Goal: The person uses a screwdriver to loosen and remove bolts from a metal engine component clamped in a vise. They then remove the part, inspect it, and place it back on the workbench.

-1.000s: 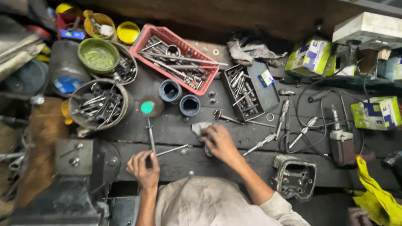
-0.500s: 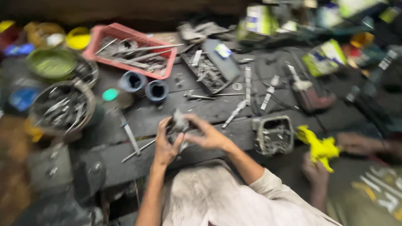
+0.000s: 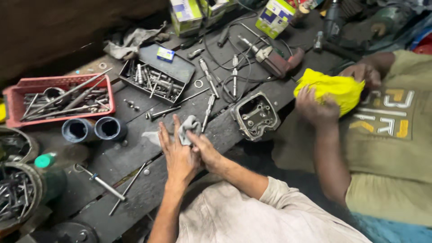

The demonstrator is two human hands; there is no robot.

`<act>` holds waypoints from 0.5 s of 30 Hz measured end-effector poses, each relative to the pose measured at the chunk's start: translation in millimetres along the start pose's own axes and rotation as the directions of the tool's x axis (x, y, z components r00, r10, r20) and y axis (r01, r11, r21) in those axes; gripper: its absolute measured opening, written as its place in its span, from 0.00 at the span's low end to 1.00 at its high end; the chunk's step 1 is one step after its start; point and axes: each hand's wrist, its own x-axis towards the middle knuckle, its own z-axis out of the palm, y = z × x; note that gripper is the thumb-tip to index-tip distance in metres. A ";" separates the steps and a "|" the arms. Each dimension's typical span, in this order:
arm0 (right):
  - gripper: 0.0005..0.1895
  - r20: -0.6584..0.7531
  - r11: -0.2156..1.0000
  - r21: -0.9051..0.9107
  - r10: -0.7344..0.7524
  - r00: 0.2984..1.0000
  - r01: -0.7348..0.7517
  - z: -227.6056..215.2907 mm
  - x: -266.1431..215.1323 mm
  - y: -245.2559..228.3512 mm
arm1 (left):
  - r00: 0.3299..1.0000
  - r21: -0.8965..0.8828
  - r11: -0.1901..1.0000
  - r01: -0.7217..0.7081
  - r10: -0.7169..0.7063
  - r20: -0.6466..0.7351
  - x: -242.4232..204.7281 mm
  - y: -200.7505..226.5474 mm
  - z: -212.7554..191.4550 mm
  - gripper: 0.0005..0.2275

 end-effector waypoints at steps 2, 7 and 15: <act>0.26 -0.165 0.998 0.051 0.047 0.985 -0.039 -13.8 8.7 -9.7 | 0.998 -0.061 0.997 -0.055 0.058 0.039 0.9 10.5 3.8 0.17; 0.15 -0.257 0.986 0.047 -0.145 0.955 0.162 -73.3 30.8 -54.5 | 0.980 -0.380 0.920 -0.093 0.153 0.129 -22.7 20.9 -2.4 0.05; 0.15 0.555 0.896 -0.410 0.097 0.826 0.171 -89.6 9.5 35.8 | 0.953 -0.190 0.944 -0.271 0.235 -0.194 -19.9 -20.8 -0.7 0.14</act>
